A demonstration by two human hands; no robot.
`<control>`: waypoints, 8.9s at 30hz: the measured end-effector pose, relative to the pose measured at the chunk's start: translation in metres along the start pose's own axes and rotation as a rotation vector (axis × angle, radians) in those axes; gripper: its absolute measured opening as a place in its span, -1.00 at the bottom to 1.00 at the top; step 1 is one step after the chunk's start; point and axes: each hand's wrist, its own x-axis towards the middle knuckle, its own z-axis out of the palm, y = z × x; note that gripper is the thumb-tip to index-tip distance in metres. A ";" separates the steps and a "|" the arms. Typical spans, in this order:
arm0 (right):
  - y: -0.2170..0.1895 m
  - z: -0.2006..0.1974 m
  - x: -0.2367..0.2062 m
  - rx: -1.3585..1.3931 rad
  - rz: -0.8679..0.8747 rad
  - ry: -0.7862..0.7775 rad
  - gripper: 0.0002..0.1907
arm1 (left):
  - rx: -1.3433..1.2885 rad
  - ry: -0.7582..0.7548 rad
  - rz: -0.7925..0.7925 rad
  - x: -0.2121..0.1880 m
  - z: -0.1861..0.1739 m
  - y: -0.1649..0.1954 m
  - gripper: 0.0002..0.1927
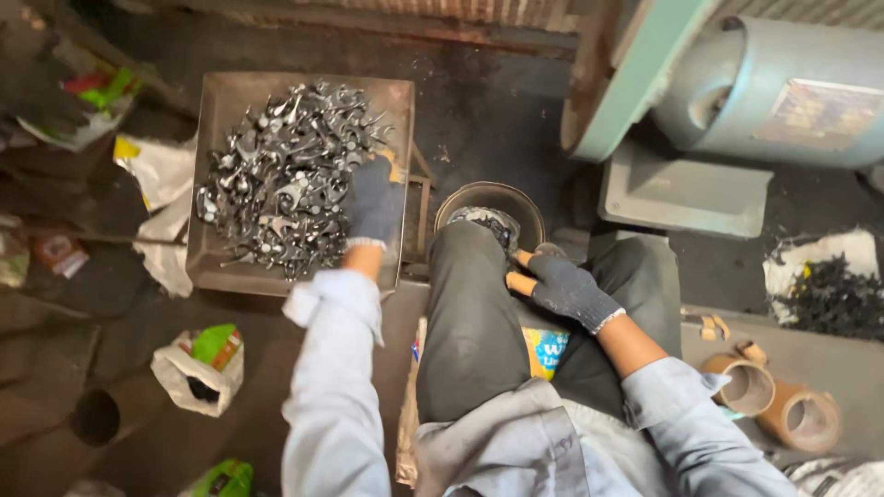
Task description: The person repeatedly picks up small metal parts from a tray and grinds them against a bench grinder, producing sparks. After grinding, the parts are placed into a bucket. The person occasionally inspects the parts before continuing.
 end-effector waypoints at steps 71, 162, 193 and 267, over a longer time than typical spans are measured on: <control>0.081 0.026 -0.011 1.491 0.044 0.508 -0.52 | -0.850 -0.238 -0.069 -0.119 0.027 0.235 -0.69; 0.000 -0.056 -0.202 1.779 -0.303 0.005 -0.50 | -0.847 -0.050 0.672 -0.099 -0.267 0.344 -0.22; -0.048 -0.096 -0.232 0.976 -0.578 -0.043 0.02 | -0.968 0.035 0.731 -0.106 -0.260 0.324 -0.07; -0.043 -0.068 -0.229 1.356 -0.677 -0.194 -0.29 | -0.983 -0.276 0.354 -0.141 -0.260 0.317 -0.51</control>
